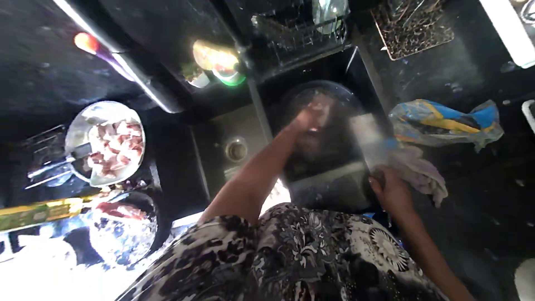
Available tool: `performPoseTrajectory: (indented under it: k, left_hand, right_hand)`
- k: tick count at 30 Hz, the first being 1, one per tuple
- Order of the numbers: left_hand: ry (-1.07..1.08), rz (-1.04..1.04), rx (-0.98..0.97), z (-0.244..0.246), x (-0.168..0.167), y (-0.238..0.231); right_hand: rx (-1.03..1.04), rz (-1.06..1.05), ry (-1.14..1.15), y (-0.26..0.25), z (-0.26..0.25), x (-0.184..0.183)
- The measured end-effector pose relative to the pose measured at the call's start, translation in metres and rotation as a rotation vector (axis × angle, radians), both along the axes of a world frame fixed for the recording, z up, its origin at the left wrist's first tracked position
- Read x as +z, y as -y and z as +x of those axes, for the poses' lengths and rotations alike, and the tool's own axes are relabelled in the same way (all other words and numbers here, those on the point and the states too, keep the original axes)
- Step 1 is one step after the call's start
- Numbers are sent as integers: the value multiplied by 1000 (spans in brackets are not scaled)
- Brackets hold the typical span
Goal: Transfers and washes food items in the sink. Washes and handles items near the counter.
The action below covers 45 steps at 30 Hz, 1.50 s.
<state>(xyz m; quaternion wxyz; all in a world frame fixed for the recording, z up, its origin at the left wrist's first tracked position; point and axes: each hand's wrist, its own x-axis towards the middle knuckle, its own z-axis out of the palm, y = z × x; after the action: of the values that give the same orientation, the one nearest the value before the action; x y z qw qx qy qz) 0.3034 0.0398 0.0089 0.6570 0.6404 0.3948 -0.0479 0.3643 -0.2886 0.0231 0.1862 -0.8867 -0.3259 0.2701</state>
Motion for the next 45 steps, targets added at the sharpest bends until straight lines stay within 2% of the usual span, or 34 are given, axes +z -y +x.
performPoseTrajectory:
  k: [5, 10, 12, 15, 18, 21, 24, 27, 29, 32, 36, 38, 42, 45]
  left_hand:
    - [40, 197, -60, -37, 22, -24]
    - [99, 331, 143, -61, 35, -42]
    - [168, 296, 255, -68, 38, -43]
    - [393, 45, 500, -75, 39, -41]
    - [531, -161, 625, -79, 48, -33]
    - [549, -81, 626, -89, 50, -28]
    - [409, -7, 629, -113, 55, -29]
    - [397, -65, 701, -140, 52, -39]
    - [383, -22, 718, -162, 51, -45]
    - [306, 126, 692, -207, 65, -50]
    - [307, 139, 695, -292, 103, -50]
    - [273, 243, 649, -347, 116, -50]
    - [58, 473, 469, -477, 142, -54]
    - [-44, 492, 438, -566, 153, -58]
  right_hand:
    - [17, 3, 5, 1, 1, 2]
    - [31, -24, -41, -1, 4, 4]
    - [14, 13, -53, -1, 4, 5]
    - [-38, 105, -109, -4, 1, 11]
    - [-17, 188, -163, -9, 0, 20]
    - [95, 251, -157, -19, -3, 23]
    - [232, 315, -140, -31, -9, 18]
    - [342, 344, -134, -45, -20, 17]
    - [400, 330, -155, -56, -32, 21]
    - [487, 328, -186, -74, -58, 31]
    - [565, 341, -238, -104, -106, 35]
    - [586, 315, -269, -123, -137, 38]
    - [712, 311, -270, -168, -215, 54]
    - [806, 316, -306, -202, -284, 65]
